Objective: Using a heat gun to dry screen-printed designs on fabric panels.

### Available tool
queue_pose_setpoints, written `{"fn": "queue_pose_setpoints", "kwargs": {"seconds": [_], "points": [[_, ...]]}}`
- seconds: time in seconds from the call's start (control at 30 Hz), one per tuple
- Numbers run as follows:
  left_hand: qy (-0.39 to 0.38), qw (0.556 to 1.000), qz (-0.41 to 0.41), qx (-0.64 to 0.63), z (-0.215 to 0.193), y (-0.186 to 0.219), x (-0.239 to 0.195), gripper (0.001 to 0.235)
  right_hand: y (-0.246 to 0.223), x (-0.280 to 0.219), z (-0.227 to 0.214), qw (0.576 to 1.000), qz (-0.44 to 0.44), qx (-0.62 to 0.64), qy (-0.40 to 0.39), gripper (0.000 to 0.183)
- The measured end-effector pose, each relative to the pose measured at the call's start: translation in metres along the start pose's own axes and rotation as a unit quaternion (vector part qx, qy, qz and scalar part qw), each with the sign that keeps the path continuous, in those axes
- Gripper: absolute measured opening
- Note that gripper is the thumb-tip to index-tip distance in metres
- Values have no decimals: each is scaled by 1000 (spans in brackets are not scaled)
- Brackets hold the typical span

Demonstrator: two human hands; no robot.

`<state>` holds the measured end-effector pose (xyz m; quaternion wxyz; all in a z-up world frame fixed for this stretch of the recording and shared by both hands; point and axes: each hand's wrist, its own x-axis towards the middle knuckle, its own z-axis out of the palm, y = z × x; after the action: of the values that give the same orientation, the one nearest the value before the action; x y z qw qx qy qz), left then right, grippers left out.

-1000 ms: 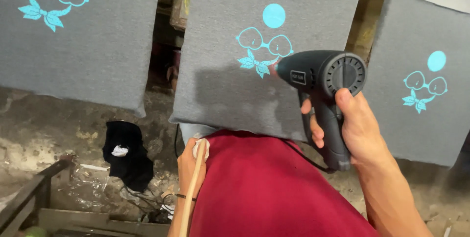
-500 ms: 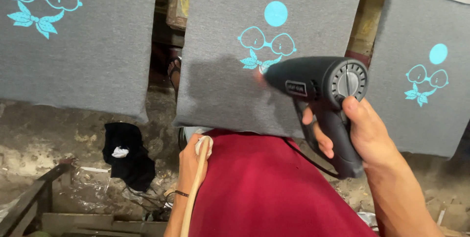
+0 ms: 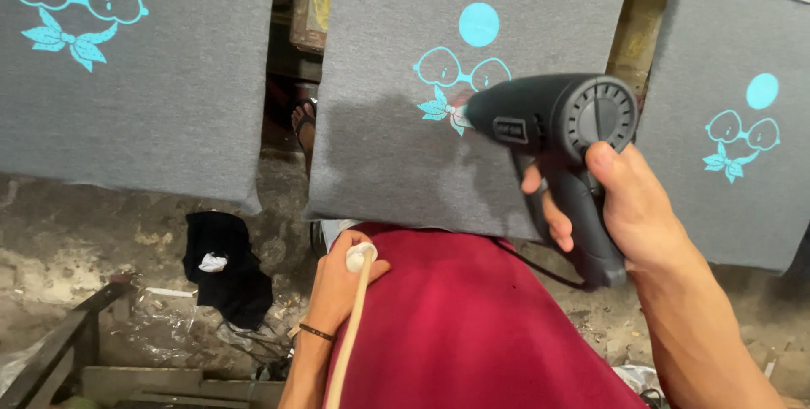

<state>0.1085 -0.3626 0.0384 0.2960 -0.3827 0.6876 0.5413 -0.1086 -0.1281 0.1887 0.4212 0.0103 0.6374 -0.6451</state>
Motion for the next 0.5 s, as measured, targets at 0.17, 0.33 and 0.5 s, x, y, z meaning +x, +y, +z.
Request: {"fn": "queue_pose_setpoints", "kwargs": {"seconds": [0.17, 0.33, 0.5], "points": [[-2, 1000, 18, 13, -1, 6, 1, 36, 8, 4, -4, 998, -45, 18, 40, 72], [3, 1000, -15, -1, -2, 17, -3, 35, 0, 2, -11, 1000, -3, 5, 31, 78], [5, 1000, -23, -3, -1, 17, -2, 35, -5, 1, -11, 992, -49, -38, 108, 68]]}}
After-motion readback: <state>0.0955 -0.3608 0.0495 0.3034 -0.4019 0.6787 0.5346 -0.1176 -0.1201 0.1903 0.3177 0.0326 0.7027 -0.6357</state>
